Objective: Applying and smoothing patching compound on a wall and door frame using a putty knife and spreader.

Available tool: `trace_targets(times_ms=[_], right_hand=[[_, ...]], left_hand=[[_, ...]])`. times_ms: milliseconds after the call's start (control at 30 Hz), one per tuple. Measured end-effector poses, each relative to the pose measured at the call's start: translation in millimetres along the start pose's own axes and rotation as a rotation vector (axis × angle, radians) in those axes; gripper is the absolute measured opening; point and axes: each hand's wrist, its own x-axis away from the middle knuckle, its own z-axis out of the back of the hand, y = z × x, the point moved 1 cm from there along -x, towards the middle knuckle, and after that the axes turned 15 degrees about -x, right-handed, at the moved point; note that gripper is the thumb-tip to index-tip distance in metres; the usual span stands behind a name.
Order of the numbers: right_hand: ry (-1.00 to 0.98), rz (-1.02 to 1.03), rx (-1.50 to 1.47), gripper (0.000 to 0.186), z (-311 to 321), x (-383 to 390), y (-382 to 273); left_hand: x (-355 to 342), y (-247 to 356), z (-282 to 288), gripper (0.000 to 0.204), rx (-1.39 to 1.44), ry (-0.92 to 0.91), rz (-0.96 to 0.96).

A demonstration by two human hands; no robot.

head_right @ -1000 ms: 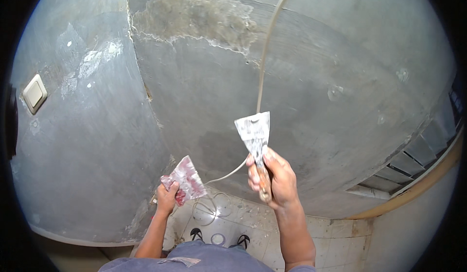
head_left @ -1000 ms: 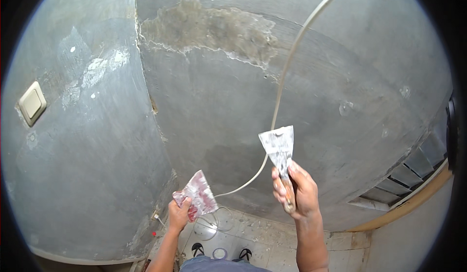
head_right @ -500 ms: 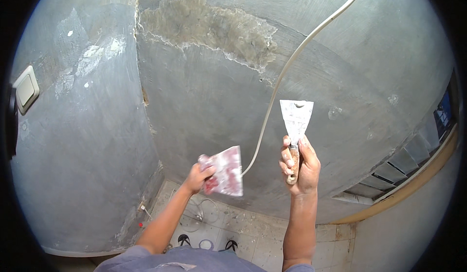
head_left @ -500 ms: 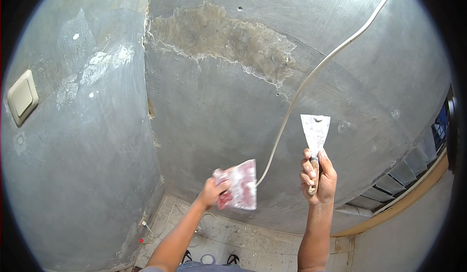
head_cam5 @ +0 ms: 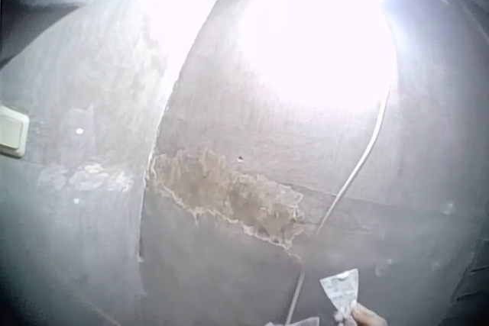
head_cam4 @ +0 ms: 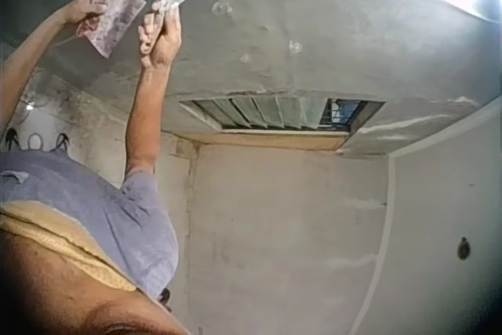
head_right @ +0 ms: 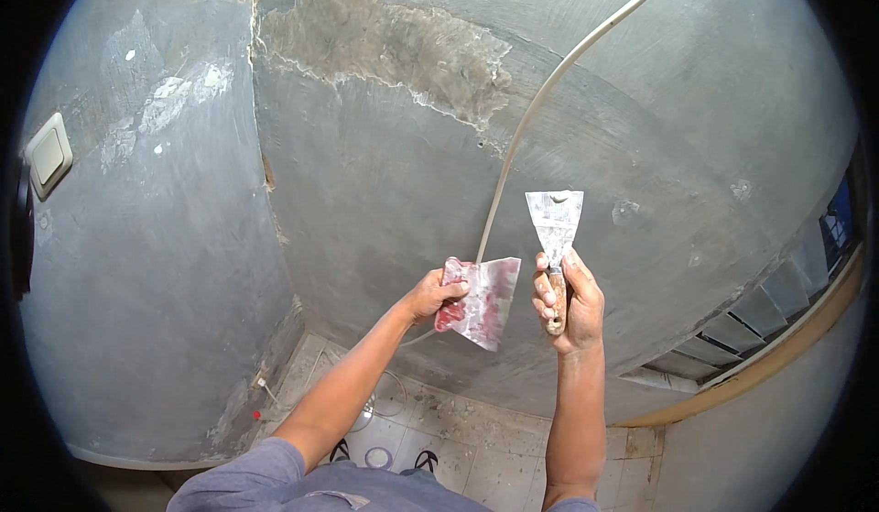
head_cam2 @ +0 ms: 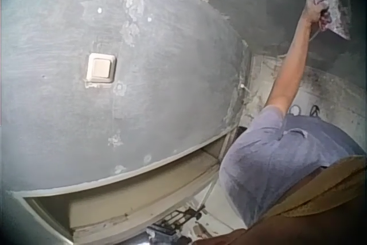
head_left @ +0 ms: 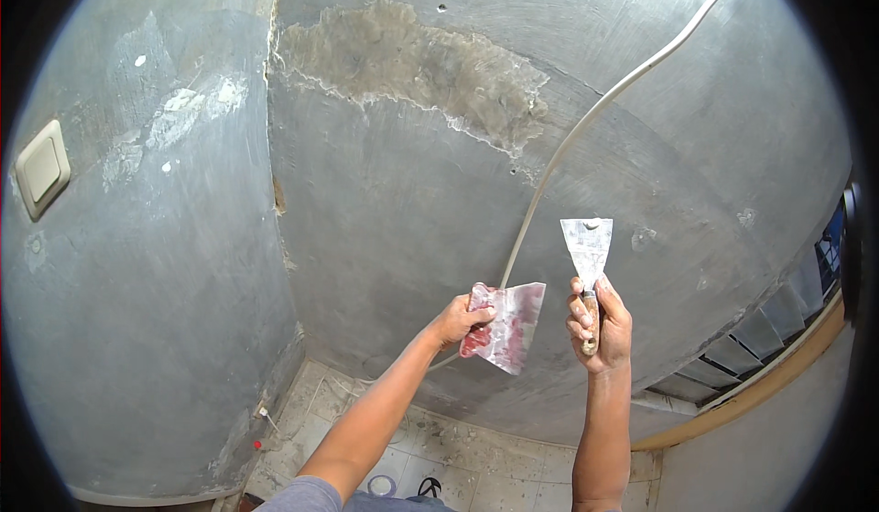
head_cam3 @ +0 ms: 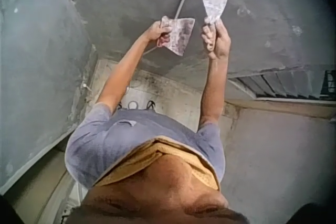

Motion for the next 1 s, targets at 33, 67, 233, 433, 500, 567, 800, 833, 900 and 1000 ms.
trace_targets(times_ms=[33,67,233,433,500,567,800,833,900,1000], right_hand=[[-0.005,-0.003,-0.003,0.027,1,-1,1],[-0.002,-0.009,-0.004,0.027,2,-2,1],[-0.028,-0.02,0.013,0.025,4,-6,0],[-0.036,0.003,0.083,0.026,6,-8,-4],[-0.042,0.006,0.139,0.026,10,-9,-8],[-0.033,0.006,0.155,0.026,9,-12,-10],[-0.071,0.005,0.112,0.022,3,-27,-11],[-0.089,0.01,0.116,0.022,5,-30,-11],[-0.096,0.015,0.151,0.022,-1,-34,-10],[-0.085,0.034,0.262,0.024,0,-38,-10]], left_hand=[[-2,-2,-3,0.02,0.033,-0.036,0.003],[-2,-2,-7,0.017,0.066,-0.074,0.007],[-8,-4,-17,0.013,0.305,-0.093,0.05],[-1,-9,-4,0.012,0.301,0.086,-0.022],[12,3,10,0.016,0.28,0.105,-0.047],[24,16,21,0.022,0.336,0.078,-0.048],[5,34,2,0.016,0.355,-0.109,0.045],[7,34,4,0.016,0.358,-0.11,0.041],[17,25,20,0.016,0.35,-0.096,-0.007],[40,40,38,0.025,0.486,-0.006,-0.046]])
